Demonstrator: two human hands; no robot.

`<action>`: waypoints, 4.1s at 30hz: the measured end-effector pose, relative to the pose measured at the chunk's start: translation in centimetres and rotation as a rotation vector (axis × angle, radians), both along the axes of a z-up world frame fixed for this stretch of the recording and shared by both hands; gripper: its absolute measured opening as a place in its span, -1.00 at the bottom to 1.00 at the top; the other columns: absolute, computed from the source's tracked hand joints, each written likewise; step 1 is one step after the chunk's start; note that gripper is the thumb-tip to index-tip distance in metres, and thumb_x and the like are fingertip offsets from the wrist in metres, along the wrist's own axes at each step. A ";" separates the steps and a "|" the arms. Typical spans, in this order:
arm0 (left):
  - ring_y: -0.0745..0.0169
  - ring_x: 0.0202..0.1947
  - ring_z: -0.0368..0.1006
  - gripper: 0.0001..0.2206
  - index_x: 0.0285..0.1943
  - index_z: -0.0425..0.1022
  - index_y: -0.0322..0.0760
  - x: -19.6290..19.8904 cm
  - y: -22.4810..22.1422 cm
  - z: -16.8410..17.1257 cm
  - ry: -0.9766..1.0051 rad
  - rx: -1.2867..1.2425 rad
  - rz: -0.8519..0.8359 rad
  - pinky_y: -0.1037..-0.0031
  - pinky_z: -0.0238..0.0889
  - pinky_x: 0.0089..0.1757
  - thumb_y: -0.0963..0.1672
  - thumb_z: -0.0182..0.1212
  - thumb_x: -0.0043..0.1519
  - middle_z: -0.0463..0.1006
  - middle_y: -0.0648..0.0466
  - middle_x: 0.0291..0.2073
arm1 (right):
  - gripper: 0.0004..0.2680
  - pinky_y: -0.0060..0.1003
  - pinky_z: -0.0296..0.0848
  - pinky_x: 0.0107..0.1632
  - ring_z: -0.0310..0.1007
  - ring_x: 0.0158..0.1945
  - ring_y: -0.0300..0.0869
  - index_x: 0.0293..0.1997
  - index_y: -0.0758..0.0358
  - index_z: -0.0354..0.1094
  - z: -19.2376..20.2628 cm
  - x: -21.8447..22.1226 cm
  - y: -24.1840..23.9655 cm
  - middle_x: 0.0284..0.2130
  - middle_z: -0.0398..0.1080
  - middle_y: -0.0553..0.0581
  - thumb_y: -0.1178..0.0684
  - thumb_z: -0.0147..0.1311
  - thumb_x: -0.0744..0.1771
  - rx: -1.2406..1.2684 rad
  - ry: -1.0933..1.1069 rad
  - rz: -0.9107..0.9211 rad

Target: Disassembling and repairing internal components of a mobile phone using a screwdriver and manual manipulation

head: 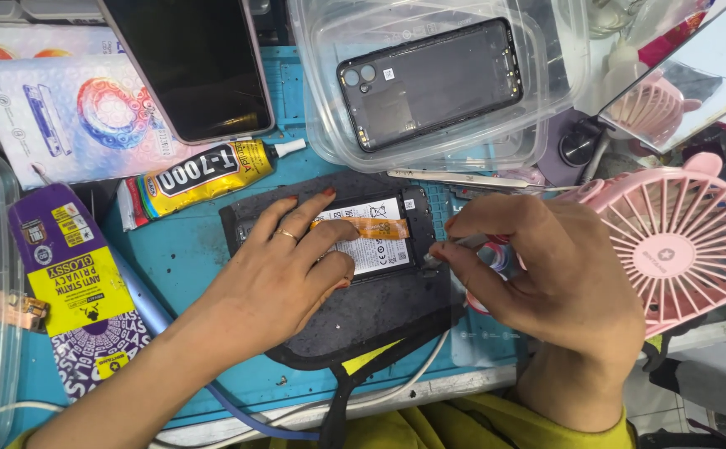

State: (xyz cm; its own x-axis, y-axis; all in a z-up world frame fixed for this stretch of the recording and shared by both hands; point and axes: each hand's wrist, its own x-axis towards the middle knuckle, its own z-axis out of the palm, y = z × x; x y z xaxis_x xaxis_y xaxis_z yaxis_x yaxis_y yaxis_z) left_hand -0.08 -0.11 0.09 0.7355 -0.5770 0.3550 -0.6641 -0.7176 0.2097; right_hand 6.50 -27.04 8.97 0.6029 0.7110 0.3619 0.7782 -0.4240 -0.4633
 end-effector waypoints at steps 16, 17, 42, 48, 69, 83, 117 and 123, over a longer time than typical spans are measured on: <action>-0.33 0.29 0.34 -0.90 -0.19 0.43 -0.17 -0.3 0.0 -0.1 -0.064 0.012 0.020 -0.06 0.16 0.16 -0.10 0.15 0.35 0.49 -0.04 0.13 | -0.69 -0.40 0.53 -0.21 0.55 -0.20 -0.01 0.12 0.15 -0.05 -5.5 -7.0 -2.5 -0.15 0.34 0.39 0.36 0.07 0.43 0.764 0.195 -0.609; -0.33 0.29 0.34 -0.90 -0.18 0.42 -0.17 -0.2 -0.1 -0.1 -0.069 0.010 0.015 -0.05 0.17 0.16 -0.10 0.16 0.35 0.48 -0.04 0.12 | -0.70 -0.43 0.39 -0.36 0.49 -0.30 -0.06 0.09 0.11 -0.07 -6.3 -7.6 -2.1 -0.21 0.41 0.49 0.29 0.08 0.41 0.799 0.211 -0.654; -0.36 0.31 0.30 -0.89 -0.15 0.40 -0.22 -0.4 0.0 -0.4 -0.041 -0.020 0.008 -0.14 0.17 0.20 -0.11 0.20 0.33 0.47 -0.09 0.14 | -0.69 -0.25 0.50 -0.07 0.52 -0.21 0.13 0.11 0.08 -0.11 -10.6 -8.9 -1.7 -0.30 0.35 0.46 0.24 0.06 0.41 0.845 0.066 -0.668; -0.34 0.30 0.33 -0.90 -0.17 0.38 -0.20 -0.4 0.0 -0.2 -0.065 -0.035 0.013 -0.13 0.17 0.19 -0.12 0.19 0.35 0.46 -0.05 0.11 | -0.68 -0.18 0.56 -0.11 0.53 -0.20 0.16 0.12 0.12 -0.12 -10.5 -8.8 -1.5 -0.29 0.30 0.42 0.27 0.07 0.40 0.848 0.062 -0.662; -0.42 0.26 0.37 -0.89 -0.18 0.35 -0.28 -0.7 -0.1 0.2 -0.093 -0.104 0.004 -0.16 0.21 0.13 -0.16 0.16 0.37 0.46 -0.11 0.06 | -0.86 -0.35 0.51 0.08 0.65 0.02 -0.16 -0.04 0.26 0.49 0.6 -5.0 0.2 -0.04 0.60 0.11 0.19 0.10 0.34 -0.096 0.258 -0.256; -0.35 0.31 0.32 -0.93 -0.12 0.50 -0.14 -0.6 -0.2 -1.7 -0.092 -0.023 0.044 -0.14 0.22 0.15 -0.11 0.20 0.34 0.44 -0.02 0.12 | -0.73 -0.20 0.51 0.34 0.45 0.40 0.10 0.10 0.22 0.30 0.6 -3.9 0.2 0.27 0.40 0.26 0.38 0.00 0.33 0.053 0.462 0.077; -0.37 -0.30 0.53 -0.85 -0.11 0.44 -0.07 -1.0 6.7 6.4 0.656 0.088 0.554 -0.15 0.30 -0.36 -0.05 -0.04 0.38 0.61 -0.01 -0.28 | -0.61 -0.41 0.54 -0.17 0.67 -0.20 -0.09 0.10 0.42 0.06 -1.7 -5.9 1.6 -0.35 0.53 0.25 0.30 0.36 0.32 0.139 0.008 -0.331; -0.12 -0.28 0.49 -0.87 -0.18 0.38 -0.04 -0.7 6.6 4.8 0.780 0.080 0.393 0.04 0.24 -0.30 -0.05 -0.06 0.37 0.58 0.07 -0.34 | -0.63 -0.45 0.54 -0.23 0.64 -0.27 -0.20 0.16 0.33 0.12 -0.9 -7.5 2.5 -0.29 0.56 0.22 0.28 0.32 0.33 0.069 0.111 -0.441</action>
